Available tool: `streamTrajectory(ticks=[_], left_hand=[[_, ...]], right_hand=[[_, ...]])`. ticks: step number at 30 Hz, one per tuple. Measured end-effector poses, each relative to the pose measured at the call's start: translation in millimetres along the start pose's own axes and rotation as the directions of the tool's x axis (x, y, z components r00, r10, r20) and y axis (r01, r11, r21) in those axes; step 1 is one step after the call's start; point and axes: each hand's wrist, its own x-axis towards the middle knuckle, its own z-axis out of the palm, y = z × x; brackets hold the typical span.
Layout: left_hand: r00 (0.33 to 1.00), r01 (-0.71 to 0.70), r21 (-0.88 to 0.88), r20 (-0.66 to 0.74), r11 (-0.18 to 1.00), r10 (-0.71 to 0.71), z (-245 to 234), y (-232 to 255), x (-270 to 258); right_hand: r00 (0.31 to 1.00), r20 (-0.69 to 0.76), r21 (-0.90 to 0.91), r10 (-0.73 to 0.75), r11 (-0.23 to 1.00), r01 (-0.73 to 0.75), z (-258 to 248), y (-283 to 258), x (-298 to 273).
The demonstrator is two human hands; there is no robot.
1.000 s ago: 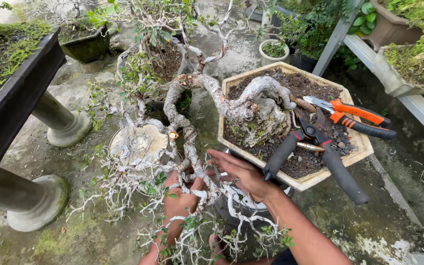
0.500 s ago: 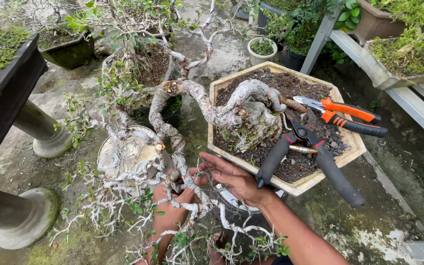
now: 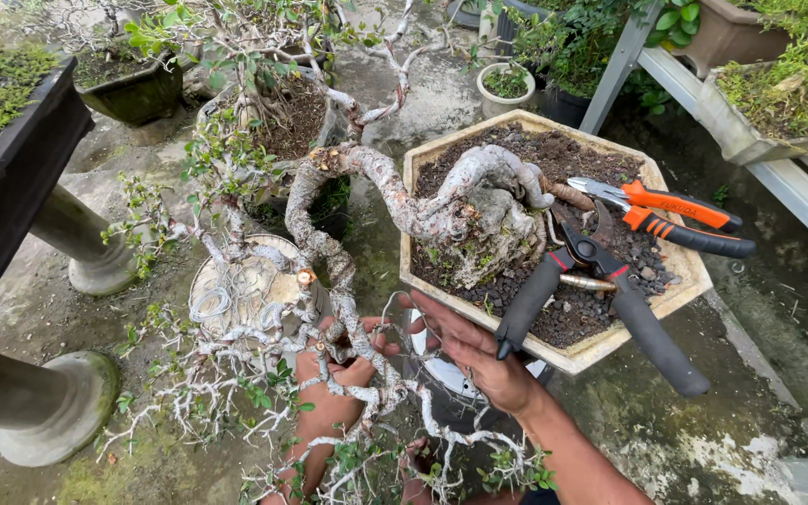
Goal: The person sits on the ground and wraps a thin wire around the branches of a bonsai tree to shape them. They use their hands to carefully position and secure the wire along the branches.
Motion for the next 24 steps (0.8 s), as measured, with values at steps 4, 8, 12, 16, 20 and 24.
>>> streamTrajectory(ticks=[4,8,12,16,20,24], left_hand=[[0.994,-0.106,-0.057,-0.015,0.993,0.106,-3,-1,-1],[0.996,-0.082,-0.114,-0.049,0.99,0.077,5,-2,-6],[0.977,-0.209,-0.077,-0.066,0.975,0.204,52,5,-43],[0.88,-0.366,0.579,-0.041,0.729,0.474,72,8,-73],[0.876,-0.417,0.492,-0.005,0.764,0.482,67,7,-71],[0.847,-0.443,0.68,0.104,0.584,0.521,62,9,-75]], right_hand=[[0.999,-0.029,-0.053,-0.043,0.998,0.042,2,-4,-9],[0.995,-0.105,-0.189,0.001,0.982,-0.021,9,-17,-18],[0.982,-0.164,-0.253,-0.098,0.966,0.054,15,-6,-28],[0.92,-0.393,-0.237,0.015,0.964,-0.117,23,2,-26],[0.92,-0.373,-0.311,0.121,0.918,-0.247,12,5,-26],[0.893,-0.386,-0.209,0.229,0.922,-0.327,1,-4,-40]])
